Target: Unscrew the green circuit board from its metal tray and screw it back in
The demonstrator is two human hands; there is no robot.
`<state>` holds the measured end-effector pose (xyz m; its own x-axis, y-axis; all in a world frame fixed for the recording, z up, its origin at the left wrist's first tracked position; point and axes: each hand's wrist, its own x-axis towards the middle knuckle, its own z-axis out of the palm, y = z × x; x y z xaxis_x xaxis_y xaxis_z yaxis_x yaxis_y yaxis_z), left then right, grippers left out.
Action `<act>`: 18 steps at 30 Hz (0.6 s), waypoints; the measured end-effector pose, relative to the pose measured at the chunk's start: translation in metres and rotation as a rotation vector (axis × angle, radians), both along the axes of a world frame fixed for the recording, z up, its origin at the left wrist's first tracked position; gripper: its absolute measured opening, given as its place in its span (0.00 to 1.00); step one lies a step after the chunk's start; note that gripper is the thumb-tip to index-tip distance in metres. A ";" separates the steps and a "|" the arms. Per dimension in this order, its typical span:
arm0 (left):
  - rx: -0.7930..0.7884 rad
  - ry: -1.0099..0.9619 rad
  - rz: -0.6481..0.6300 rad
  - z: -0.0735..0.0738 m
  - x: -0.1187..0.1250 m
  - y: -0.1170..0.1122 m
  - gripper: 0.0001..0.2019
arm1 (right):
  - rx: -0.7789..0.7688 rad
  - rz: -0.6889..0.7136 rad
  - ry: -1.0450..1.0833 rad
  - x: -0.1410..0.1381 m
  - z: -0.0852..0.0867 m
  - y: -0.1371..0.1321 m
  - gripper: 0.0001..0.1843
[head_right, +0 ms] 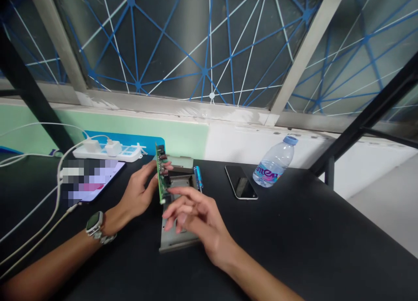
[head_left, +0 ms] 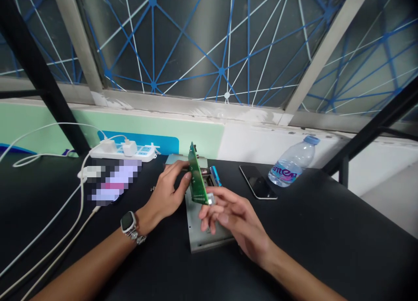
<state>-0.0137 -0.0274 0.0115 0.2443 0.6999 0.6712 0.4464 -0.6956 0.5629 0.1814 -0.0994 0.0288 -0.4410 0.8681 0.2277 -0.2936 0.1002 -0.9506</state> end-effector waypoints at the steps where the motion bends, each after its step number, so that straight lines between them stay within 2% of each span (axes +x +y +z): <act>1: -0.048 -0.007 -0.016 0.000 0.002 -0.001 0.16 | 0.027 -0.002 0.004 0.000 0.000 -0.001 0.20; 6: -0.228 -0.035 -0.050 0.002 0.015 -0.010 0.17 | 0.140 -0.008 0.026 -0.002 -0.001 -0.003 0.21; 13: -0.411 -0.046 -0.058 0.005 0.025 -0.023 0.19 | 0.194 0.040 -0.002 0.002 -0.003 -0.001 0.28; 18: -0.536 -0.062 0.038 0.006 0.030 -0.028 0.21 | 0.222 -0.006 -0.138 0.001 -0.008 0.000 0.37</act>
<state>0.0167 -0.0552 0.0177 0.1833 0.9558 0.2297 0.4206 -0.2874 0.8605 0.1825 -0.0993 0.0211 -0.4758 0.8065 0.3511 -0.1611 0.3126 -0.9361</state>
